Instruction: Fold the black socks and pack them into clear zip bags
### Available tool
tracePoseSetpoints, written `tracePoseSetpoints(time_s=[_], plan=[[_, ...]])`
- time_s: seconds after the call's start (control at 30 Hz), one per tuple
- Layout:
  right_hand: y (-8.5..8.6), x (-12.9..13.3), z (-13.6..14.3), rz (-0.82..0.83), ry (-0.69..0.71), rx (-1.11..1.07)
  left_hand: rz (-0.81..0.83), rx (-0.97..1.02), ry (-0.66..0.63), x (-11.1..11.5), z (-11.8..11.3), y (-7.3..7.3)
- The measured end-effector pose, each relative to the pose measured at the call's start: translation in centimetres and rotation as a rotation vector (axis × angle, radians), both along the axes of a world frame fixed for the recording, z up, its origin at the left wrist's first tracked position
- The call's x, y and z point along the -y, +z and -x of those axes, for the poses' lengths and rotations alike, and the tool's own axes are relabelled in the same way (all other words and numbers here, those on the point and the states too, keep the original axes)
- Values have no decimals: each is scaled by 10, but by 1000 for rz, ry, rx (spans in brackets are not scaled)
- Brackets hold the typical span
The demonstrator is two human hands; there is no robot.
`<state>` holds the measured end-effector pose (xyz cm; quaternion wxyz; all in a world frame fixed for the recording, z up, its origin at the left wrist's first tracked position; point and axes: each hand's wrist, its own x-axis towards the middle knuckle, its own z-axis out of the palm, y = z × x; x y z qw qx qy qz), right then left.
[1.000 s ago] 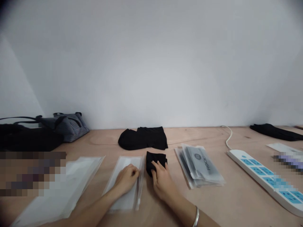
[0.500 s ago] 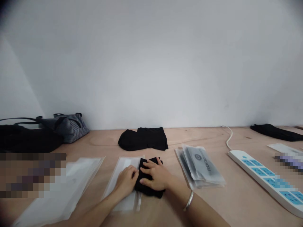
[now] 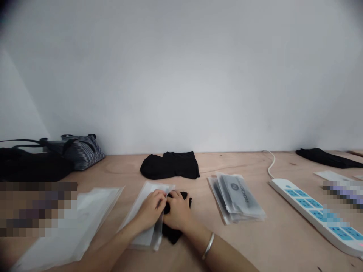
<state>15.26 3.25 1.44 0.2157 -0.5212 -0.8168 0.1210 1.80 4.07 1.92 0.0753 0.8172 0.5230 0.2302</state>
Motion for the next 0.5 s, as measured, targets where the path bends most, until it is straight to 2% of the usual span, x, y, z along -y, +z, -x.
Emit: tracePoseSetpoints(time_s=[0.1,0.2,0.3,0.4,0.5], plan=[[7,17,-6,40,99,-149,-34,-64,-193,1,8,11],[18,33,-23,50,122,-121,-69,-128,-352,1,15,20],[25,42,-40,-34,135,47,-112,-151,-367,8,18,20],[23,41,-52,-81,319,158,-134,-146,-376,23,24,11],[12,32,-60,-96,453,233,-87,-170,-373,36,36,-2]])
